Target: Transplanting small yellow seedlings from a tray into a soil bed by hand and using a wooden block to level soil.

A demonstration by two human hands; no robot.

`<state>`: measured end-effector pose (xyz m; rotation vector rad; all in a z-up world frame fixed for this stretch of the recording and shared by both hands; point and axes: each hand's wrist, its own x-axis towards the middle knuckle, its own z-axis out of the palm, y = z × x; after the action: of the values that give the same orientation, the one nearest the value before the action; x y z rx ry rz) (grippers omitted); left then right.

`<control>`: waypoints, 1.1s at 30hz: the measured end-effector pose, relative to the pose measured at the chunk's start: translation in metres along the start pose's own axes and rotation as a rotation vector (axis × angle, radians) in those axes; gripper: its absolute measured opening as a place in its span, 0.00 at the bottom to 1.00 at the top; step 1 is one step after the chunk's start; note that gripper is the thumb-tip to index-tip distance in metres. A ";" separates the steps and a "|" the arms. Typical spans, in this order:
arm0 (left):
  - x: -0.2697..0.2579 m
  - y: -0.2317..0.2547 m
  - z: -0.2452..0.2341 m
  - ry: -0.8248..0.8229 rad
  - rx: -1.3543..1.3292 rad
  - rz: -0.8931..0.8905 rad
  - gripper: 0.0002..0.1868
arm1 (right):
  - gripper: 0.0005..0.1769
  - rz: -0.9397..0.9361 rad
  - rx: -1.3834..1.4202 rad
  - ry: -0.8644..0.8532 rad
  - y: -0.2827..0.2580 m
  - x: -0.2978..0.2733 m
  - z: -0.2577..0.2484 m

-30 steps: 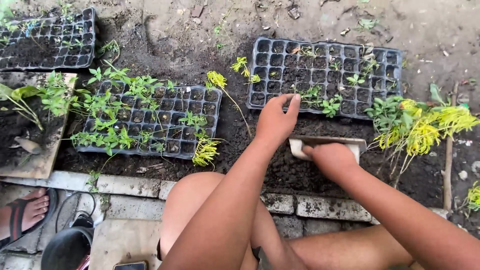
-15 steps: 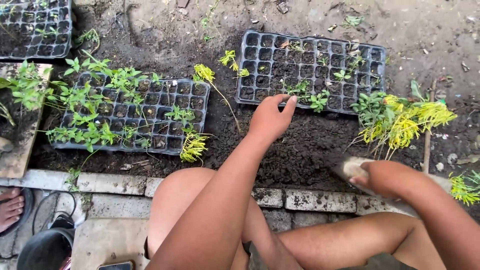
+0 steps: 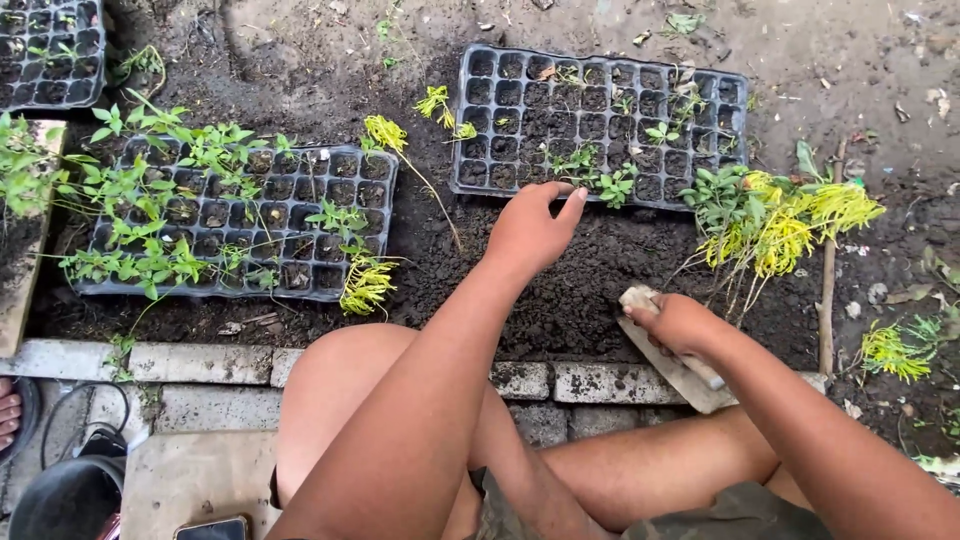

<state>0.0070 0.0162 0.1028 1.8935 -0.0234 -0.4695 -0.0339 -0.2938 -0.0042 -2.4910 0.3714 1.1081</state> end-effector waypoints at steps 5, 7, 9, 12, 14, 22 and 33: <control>0.002 0.000 0.003 -0.005 -0.001 0.018 0.31 | 0.38 -0.100 -0.269 0.051 -0.026 -0.025 -0.007; 0.001 -0.003 0.005 -0.002 0.000 0.016 0.31 | 0.37 -0.125 -0.336 0.070 -0.024 -0.024 -0.007; 0.002 -0.003 0.004 -0.003 0.007 0.021 0.30 | 0.37 -0.131 -0.333 0.098 -0.024 -0.024 -0.008; 0.005 -0.007 0.004 0.007 0.017 0.011 0.30 | 0.34 -0.191 -0.399 0.120 -0.027 -0.039 -0.008; 0.011 -0.013 0.007 0.012 0.051 -0.004 0.31 | 0.33 -0.168 -0.391 0.111 -0.043 -0.047 0.004; 0.004 -0.009 0.000 0.034 0.018 0.007 0.31 | 0.28 -0.214 -0.589 0.174 -0.084 -0.003 0.021; 0.026 -0.023 0.022 0.199 0.158 -0.071 0.30 | 0.17 -0.289 -1.080 0.450 -0.058 -0.079 -0.032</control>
<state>0.0190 -0.0011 0.0673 2.0943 0.1419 -0.3330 -0.0423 -0.2504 0.0884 -3.5561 -0.6535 0.6815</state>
